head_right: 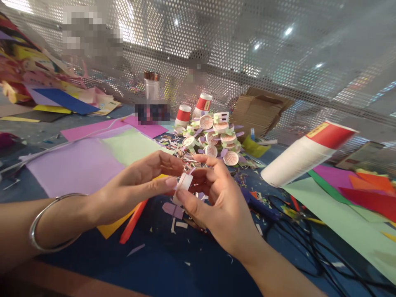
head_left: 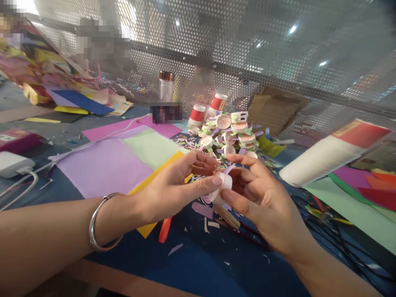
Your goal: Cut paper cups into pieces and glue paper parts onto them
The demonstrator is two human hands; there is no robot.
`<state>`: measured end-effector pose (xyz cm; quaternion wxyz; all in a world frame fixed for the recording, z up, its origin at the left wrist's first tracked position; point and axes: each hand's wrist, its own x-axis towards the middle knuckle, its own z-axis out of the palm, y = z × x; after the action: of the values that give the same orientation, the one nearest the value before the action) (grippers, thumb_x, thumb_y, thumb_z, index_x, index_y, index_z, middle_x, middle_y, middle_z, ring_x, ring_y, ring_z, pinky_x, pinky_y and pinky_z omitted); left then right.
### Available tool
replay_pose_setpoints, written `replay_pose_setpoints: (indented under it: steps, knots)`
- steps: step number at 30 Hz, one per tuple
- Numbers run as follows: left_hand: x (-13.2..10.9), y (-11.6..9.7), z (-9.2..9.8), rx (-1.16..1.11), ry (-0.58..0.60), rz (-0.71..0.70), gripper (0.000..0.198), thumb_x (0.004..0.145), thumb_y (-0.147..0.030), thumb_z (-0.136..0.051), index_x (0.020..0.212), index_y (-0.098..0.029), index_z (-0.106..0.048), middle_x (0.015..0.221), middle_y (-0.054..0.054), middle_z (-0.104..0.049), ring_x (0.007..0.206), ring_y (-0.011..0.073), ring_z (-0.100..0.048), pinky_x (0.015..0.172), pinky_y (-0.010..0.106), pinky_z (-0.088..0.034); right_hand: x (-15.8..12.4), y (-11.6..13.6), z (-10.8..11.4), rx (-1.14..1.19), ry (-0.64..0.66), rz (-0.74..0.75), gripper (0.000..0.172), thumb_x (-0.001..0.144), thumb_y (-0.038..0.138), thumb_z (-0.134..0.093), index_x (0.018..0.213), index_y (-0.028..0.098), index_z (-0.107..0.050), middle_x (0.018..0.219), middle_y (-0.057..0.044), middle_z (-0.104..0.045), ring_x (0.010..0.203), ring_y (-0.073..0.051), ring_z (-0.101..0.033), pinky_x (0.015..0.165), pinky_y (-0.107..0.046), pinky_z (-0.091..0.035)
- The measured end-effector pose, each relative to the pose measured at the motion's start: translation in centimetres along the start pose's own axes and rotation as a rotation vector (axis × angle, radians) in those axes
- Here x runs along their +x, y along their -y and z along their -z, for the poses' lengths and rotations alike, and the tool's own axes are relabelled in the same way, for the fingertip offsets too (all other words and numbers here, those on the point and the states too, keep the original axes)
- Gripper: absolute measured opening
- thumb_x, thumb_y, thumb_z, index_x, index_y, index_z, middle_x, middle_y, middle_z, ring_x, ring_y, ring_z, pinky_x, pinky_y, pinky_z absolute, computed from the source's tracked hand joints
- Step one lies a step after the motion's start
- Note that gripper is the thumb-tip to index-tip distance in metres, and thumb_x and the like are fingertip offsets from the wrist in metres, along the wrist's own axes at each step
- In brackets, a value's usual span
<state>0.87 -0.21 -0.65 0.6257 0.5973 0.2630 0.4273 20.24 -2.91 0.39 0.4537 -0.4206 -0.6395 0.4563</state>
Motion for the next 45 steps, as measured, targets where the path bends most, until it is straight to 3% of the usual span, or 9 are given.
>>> replay_pose_setpoints:
  steps: [3, 9, 23, 34, 45]
  knots:
    - [0.3, 0.0, 0.1, -0.101, 0.033, 0.095, 0.026, 0.087, -0.033, -0.073, 0.103, -0.016, -0.06, 0.098, 0.004, -0.065, 0.087, 0.0148, -0.063, 0.077, 0.029, -0.053, -0.1, -0.1, -0.1, -0.013, 0.012, 0.006, 0.056, 0.083, 0.03, -0.078, 0.13, 0.027, -0.046, 0.108, -0.006, -0.068, 0.096, -0.02, -0.07, 0.078, -0.031, -0.061]
    - [0.7, 0.3, 0.4, -0.203, 0.043, 0.187, 0.017, 0.086, -0.023, -0.075, 0.096, -0.015, -0.063, 0.092, 0.0, -0.062, 0.081, 0.0099, -0.061, 0.071, 0.022, -0.054, -0.2, -0.1, 0.1, -0.04, 0.029, 0.018, 0.057, 0.084, 0.029, -0.078, 0.131, 0.027, -0.046, 0.113, -0.006, -0.068, 0.101, -0.019, -0.069, 0.081, -0.029, -0.061]
    - [0.9, 0.3, 0.5, -0.25, 0.007, 0.177, 0.022, 0.077, -0.019, -0.081, 0.093, -0.013, -0.068, 0.088, 0.001, -0.067, 0.077, 0.0109, -0.064, 0.07, 0.025, -0.056, -0.2, 0.1, 0.0, -0.007, 0.069, 0.039, 0.049, 0.087, 0.024, -0.077, 0.128, 0.028, -0.05, 0.112, -0.003, -0.069, 0.102, -0.017, -0.069, 0.086, -0.027, -0.06]
    - [1.2, -0.1, 1.1, -0.277, 0.085, 0.179, 0.017, 0.08, -0.017, -0.078, 0.092, -0.013, -0.066, 0.086, 0.002, -0.068, 0.075, 0.0109, -0.065, 0.065, 0.021, -0.055, -0.4, 0.2, 0.3, -0.004, 0.083, 0.017, 0.049, 0.087, 0.026, -0.076, 0.129, 0.03, -0.051, 0.12, -0.004, -0.068, 0.107, -0.018, -0.068, 0.089, -0.027, -0.059]
    - [1.1, 0.0, 1.3, -0.314, 0.108, 0.191, 0.013, 0.084, -0.017, -0.075, 0.093, -0.014, -0.066, 0.09, 0.002, -0.066, 0.083, 0.0132, -0.067, 0.072, 0.026, -0.06, -0.2, 0.6, 0.2, 0.0, 0.076, 0.027, 0.048, 0.085, 0.025, -0.078, 0.124, 0.027, -0.051, 0.113, -0.002, -0.07, 0.106, -0.017, -0.069, 0.088, -0.026, -0.059]
